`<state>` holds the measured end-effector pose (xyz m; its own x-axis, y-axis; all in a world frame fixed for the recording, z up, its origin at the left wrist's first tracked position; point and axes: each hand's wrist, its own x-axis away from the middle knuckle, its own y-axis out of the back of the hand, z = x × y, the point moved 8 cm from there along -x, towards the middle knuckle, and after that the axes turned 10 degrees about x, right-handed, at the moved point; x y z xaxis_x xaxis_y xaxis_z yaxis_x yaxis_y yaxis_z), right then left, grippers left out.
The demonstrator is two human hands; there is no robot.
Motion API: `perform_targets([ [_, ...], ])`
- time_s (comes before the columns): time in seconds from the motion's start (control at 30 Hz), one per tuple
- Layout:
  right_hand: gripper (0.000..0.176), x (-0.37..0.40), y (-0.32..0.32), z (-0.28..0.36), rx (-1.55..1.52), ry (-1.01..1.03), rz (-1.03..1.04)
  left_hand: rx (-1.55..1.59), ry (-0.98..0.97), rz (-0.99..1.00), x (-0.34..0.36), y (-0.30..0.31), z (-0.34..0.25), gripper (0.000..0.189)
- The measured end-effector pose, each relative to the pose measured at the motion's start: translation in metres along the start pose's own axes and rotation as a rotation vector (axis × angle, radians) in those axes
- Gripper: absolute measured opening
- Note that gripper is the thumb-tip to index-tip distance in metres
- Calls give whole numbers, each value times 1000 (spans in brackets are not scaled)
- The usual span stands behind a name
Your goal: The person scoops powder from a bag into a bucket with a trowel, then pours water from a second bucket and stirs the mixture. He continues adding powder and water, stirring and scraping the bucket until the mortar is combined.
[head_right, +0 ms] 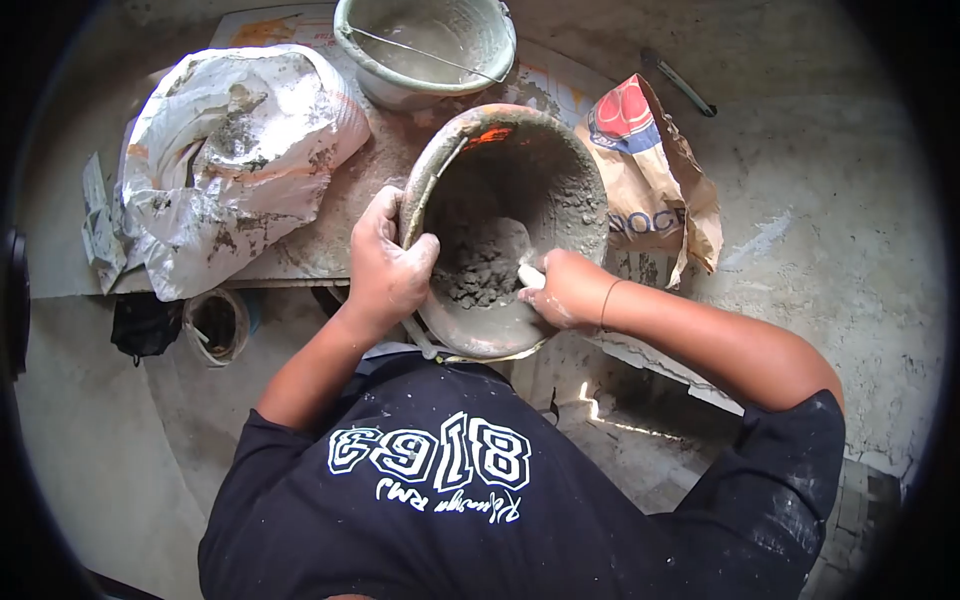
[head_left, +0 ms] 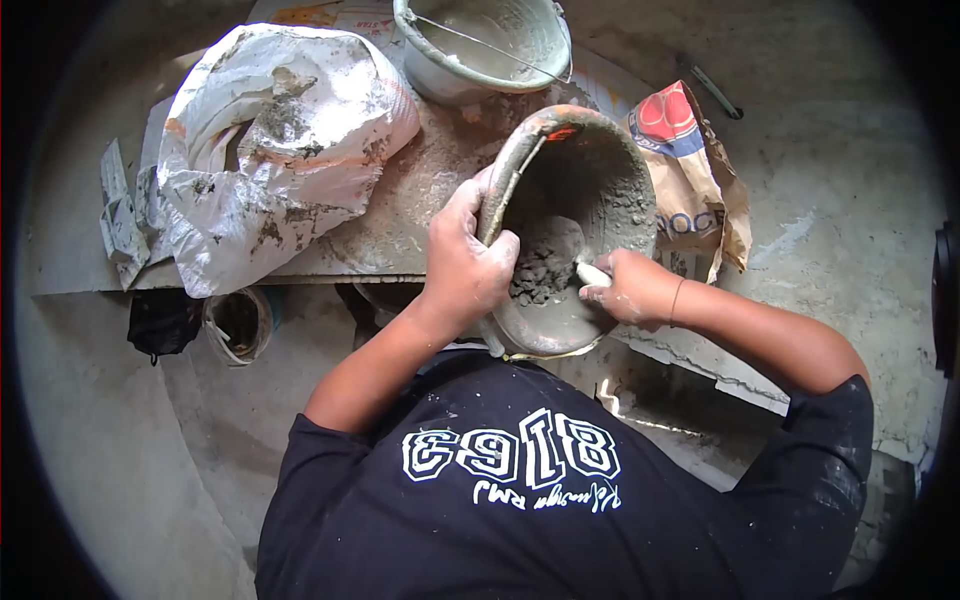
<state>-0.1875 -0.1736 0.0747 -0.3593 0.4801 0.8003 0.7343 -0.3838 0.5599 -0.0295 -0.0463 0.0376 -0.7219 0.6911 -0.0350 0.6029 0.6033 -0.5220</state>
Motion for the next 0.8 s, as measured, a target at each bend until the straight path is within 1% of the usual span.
perform_targets([
  [0.07,42,3,-8,-2,-304,-35,77,-46,12,54,-2,-2,-7,17],
  [0.1,42,5,-11,1,-407,-30,112,-79,16,54,-3,-1,-9,17],
  [0.13,42,6,-14,-1,-417,-27,118,-115,19,55,-6,0,-10,18],
  [0.2,40,7,-17,-2,-509,43,91,-288,76,104,-8,8,-6,18],
  [0.23,37,9,-3,6,-451,236,-146,-289,73,106,-10,8,-9,17],
  [0.27,37,14,-9,3,-470,243,-141,-292,77,110,-9,7,-11,17],
  [0.33,36,39,21,-1,130,223,-539,-299,75,118,-9,4,-8,15],
  [0.4,44,41,24,-12,252,176,-670,-403,42,190,-7,-8,-14,15],
  [0.47,44,34,25,-23,231,164,-738,-467,22,217,-7,-19,-24,16],
  [0.5,44,30,20,-25,212,167,-740,-475,23,259,-6,-25,-26,16],
  [0.57,39,22,17,-25,19,184,-751,-437,-7,302,-9,-39,-31,17],
  [0.6,41,16,12,-21,-91,196,-671,-471,11,312,-11,-42,-33,18],
  [0.67,39,5,0,-4,-145,240,-654,-455,29,274,-16,-40,-25,19],
  [0.7,36,1,-9,4,-158,296,-678,-404,17,231,-16,-42,-28,21],
  [0.73,35,1,-18,12,-104,312,-662,-352,2,184,-16,-44,-31,22],
  [0.77,29,9,-27,16,-24,357,-707,-386,21,148,-17,-38,-29,23],
  [0.8,22,16,-34,17,59,399,-751,-439,-35,103,-18,-24,-25,24],
])
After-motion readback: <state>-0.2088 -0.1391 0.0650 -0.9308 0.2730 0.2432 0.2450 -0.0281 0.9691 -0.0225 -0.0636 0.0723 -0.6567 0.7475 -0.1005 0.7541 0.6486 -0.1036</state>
